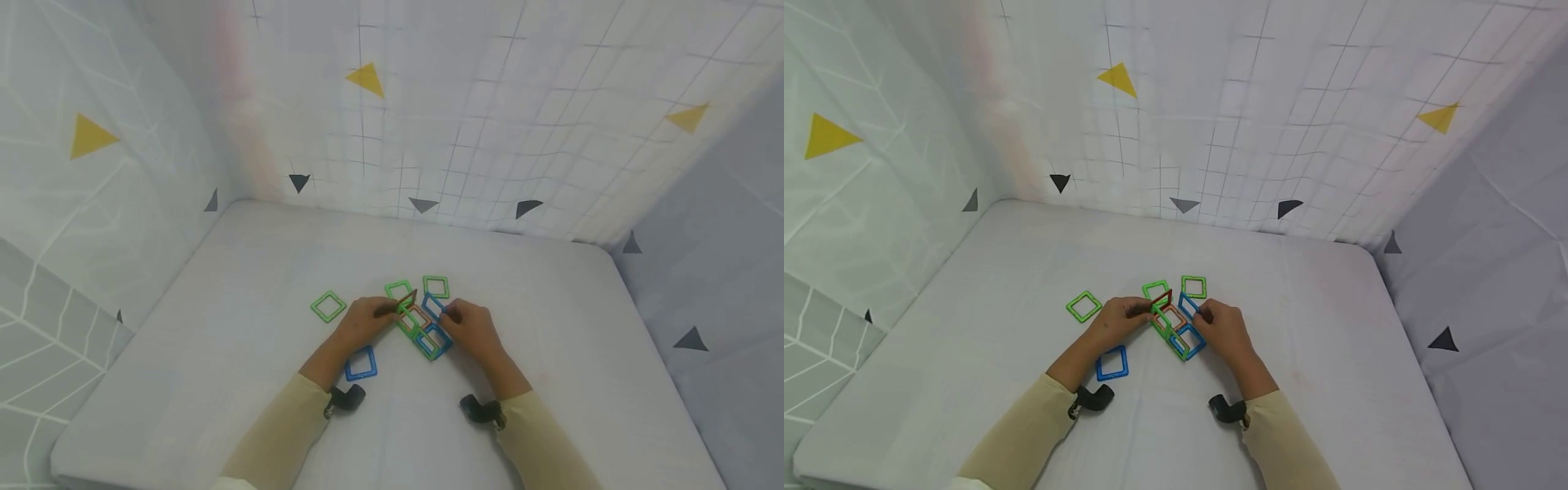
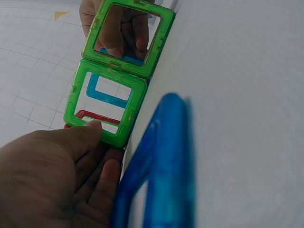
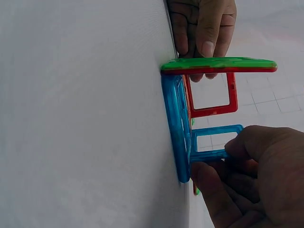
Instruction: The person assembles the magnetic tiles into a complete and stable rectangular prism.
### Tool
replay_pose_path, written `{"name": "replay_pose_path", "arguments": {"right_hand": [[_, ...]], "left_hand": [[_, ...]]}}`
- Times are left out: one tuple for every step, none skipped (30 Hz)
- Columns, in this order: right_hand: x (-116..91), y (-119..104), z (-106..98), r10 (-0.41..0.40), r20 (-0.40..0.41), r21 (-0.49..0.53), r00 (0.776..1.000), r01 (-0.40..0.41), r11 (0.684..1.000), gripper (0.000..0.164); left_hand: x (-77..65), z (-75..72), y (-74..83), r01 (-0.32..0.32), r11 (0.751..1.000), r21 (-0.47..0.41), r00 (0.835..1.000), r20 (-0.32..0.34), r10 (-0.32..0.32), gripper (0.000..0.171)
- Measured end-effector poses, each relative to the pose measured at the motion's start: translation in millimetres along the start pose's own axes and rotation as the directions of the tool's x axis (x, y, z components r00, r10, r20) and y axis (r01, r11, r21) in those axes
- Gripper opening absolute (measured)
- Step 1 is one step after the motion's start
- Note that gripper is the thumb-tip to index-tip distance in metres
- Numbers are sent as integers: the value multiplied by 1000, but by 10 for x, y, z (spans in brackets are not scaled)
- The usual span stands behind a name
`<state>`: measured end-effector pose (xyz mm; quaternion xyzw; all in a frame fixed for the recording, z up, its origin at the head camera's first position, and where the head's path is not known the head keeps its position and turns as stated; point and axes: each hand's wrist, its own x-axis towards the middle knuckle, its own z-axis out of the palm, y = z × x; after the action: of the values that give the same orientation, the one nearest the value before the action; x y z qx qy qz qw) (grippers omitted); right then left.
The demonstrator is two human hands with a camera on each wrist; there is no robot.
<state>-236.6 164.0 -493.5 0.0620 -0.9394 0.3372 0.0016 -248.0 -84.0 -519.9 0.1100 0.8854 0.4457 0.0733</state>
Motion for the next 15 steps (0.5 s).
{"name": "replay_pose_path", "arguments": {"right_hand": [[3,0,3,-3,3,1,1000,3,1000,8],[8,2,7,-5,3,5,1000,5,1000,8],[11,4,10,-10,1,6,1000,10,1000,8],[15,5,13,-15,-2,5,1000,15,1000,7],[18,6,17,-21,-6,6,1000,21,1000,7],[21,5,20,-26,-9,6,1000,26,1000,6],[24,5,23,-34,-11,6,999,34,999,6],[27,3,26,-38,-13,6,999,38,999,5],[29,-1,29,-44,-13,7,999,44,999,5],[32,-5,33,-45,-12,8,999,45,999,5],[34,-12,36,-45,-9,9,999,45,999,5],[36,-19,38,-47,-6,12,999,47,999,5],[38,-26,41,-47,-1,15,999,47,999,6],[39,-34,44,-45,2,19,999,44,999,5],[39,-42,46,-42,6,21,999,41,999,5]], "left_hand": [[-2,0,3,2,1000,-2,1000,1,-2,39],[-3,2,4,2,1000,-2,1000,1,-2,39],[-4,2,4,1,1000,-3,1000,0,-1,39],[-3,3,3,-2,1000,-4,1000,-1,2,39],[-3,3,3,-5,1000,-4,1000,-2,5,39],[-4,3,3,-9,1000,-5,1000,-3,9,39],[-4,2,2,-14,1000,-5,1000,-4,14,39],[-3,2,0,-18,1000,-4,1000,-6,18,39],[-2,1,-2,-20,1000,-6,1000,-7,20,39],[0,0,-4,-21,1000,-6,1000,-7,21,39],[1,0,-6,-22,1000,-6,1000,-8,21,39],[4,0,-8,-22,1000,-7,1000,-9,22,38],[6,1,-11,-24,1000,-7,1000,-9,24,38],[9,1,-14,-25,1000,-8,1000,-10,25,38],[11,2,-16,-26,1000,-9,1000,-10,26,37]]}}
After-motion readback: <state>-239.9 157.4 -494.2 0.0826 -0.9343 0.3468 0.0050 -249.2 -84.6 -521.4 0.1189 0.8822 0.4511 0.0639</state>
